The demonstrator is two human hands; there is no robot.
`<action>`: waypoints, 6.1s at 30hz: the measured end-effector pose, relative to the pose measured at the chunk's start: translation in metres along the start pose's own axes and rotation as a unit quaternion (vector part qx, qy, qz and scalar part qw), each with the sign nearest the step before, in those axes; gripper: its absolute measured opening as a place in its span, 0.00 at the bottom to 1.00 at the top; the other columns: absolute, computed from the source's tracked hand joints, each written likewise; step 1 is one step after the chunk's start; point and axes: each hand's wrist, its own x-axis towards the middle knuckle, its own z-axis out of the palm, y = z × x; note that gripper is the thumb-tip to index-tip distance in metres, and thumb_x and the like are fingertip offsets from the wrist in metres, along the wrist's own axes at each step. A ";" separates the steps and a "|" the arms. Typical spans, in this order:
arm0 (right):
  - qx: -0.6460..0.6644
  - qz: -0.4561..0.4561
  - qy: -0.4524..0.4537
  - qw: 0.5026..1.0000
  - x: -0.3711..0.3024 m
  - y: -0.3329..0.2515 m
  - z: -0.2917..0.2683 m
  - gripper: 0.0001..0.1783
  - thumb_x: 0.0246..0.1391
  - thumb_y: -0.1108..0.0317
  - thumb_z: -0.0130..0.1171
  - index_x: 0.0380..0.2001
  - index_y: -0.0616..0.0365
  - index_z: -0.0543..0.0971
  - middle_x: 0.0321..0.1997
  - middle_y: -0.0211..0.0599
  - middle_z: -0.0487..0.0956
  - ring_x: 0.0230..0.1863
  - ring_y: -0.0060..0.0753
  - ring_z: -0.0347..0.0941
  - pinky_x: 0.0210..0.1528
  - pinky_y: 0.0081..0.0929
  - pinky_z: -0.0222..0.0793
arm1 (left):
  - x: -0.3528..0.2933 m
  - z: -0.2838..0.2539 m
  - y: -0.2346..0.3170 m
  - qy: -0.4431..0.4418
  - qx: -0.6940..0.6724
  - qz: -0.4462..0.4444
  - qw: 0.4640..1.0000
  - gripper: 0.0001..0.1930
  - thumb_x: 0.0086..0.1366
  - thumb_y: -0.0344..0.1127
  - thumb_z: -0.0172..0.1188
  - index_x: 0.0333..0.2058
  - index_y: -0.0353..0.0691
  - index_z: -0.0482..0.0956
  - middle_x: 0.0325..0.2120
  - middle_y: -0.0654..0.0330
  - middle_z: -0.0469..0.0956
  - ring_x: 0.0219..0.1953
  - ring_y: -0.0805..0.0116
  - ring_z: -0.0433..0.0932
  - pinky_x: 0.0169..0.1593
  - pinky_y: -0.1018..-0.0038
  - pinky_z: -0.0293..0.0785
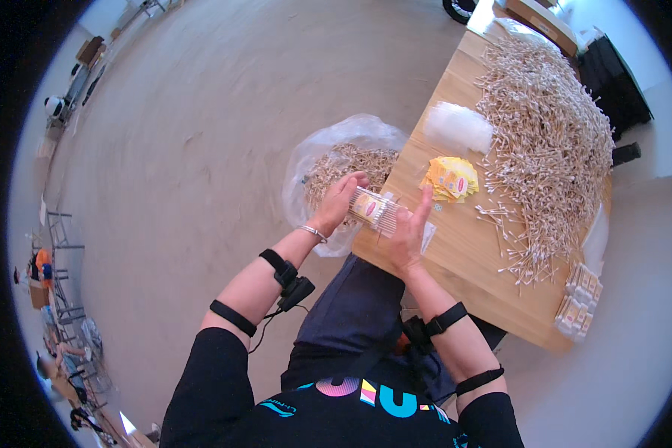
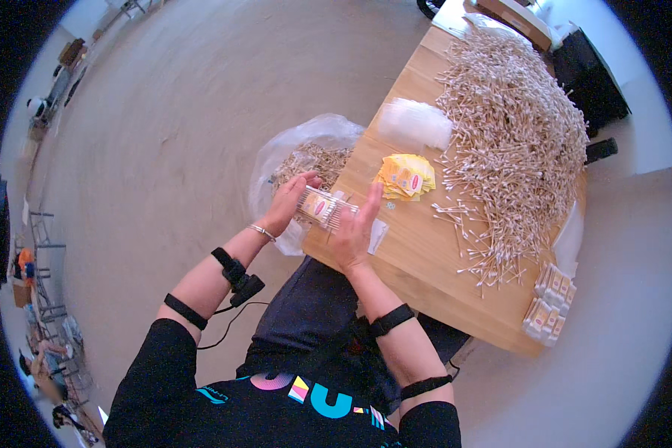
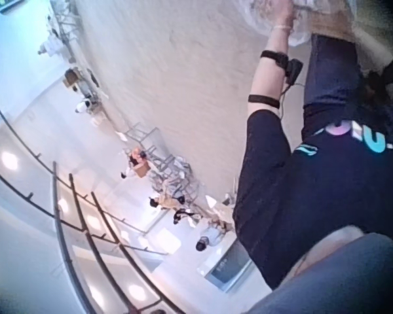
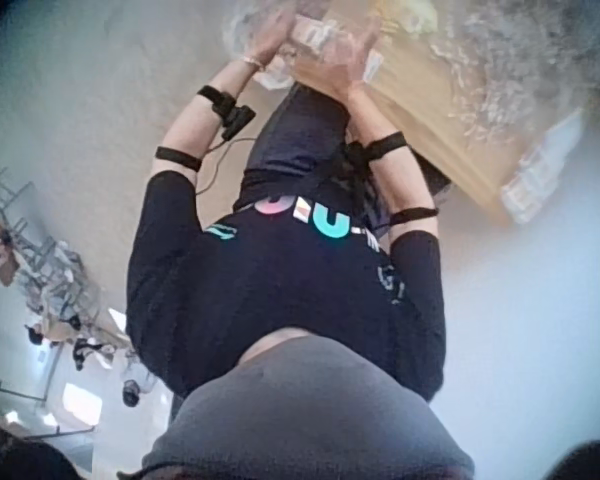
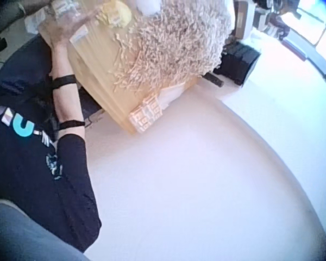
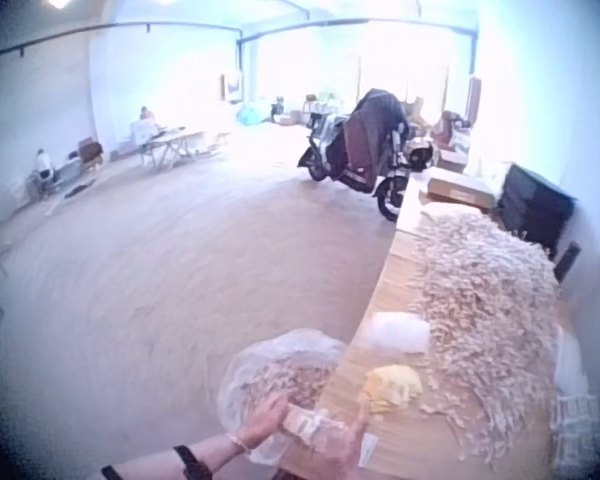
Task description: The person gathers cotton swabs into a bundle, aligns them on a paper card, and slides them into a plastic bag. They then set the package aside and begin gathering more swabs for the next bundle.
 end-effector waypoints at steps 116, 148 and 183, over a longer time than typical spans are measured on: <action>0.035 -0.019 0.045 0.998 0.011 -0.016 0.054 0.21 0.54 0.80 0.44 0.53 0.68 0.61 0.60 0.59 0.60 0.64 0.60 0.52 0.65 0.47 0.48 | -0.007 0.015 0.001 0.094 0.096 -0.021 0.991 0.11 0.62 0.39 0.58 0.32 0.35 0.77 0.24 0.63 0.77 0.25 0.78 0.73 0.29 0.77 0.69; 0.118 0.084 -0.042 0.989 0.016 -0.048 -0.013 0.42 0.60 0.35 0.29 0.55 0.68 0.64 0.55 0.60 0.67 0.59 0.57 0.61 0.62 0.40 0.54 | -0.056 0.059 0.022 0.132 -0.024 0.124 0.983 0.15 0.67 0.46 0.52 0.38 0.38 0.73 0.29 0.68 0.73 0.30 0.83 0.68 0.33 0.82 0.67; 0.011 -0.197 -0.158 0.967 -0.006 -0.045 -0.147 0.12 0.46 0.72 0.62 0.37 0.57 0.80 0.41 0.38 0.77 0.43 0.42 0.73 0.46 0.32 0.71 | -0.081 0.093 0.052 -0.312 0.005 -0.048 0.949 0.12 0.62 0.27 0.57 0.45 0.36 0.73 0.40 0.59 0.77 0.44 0.68 0.78 0.46 0.69 0.79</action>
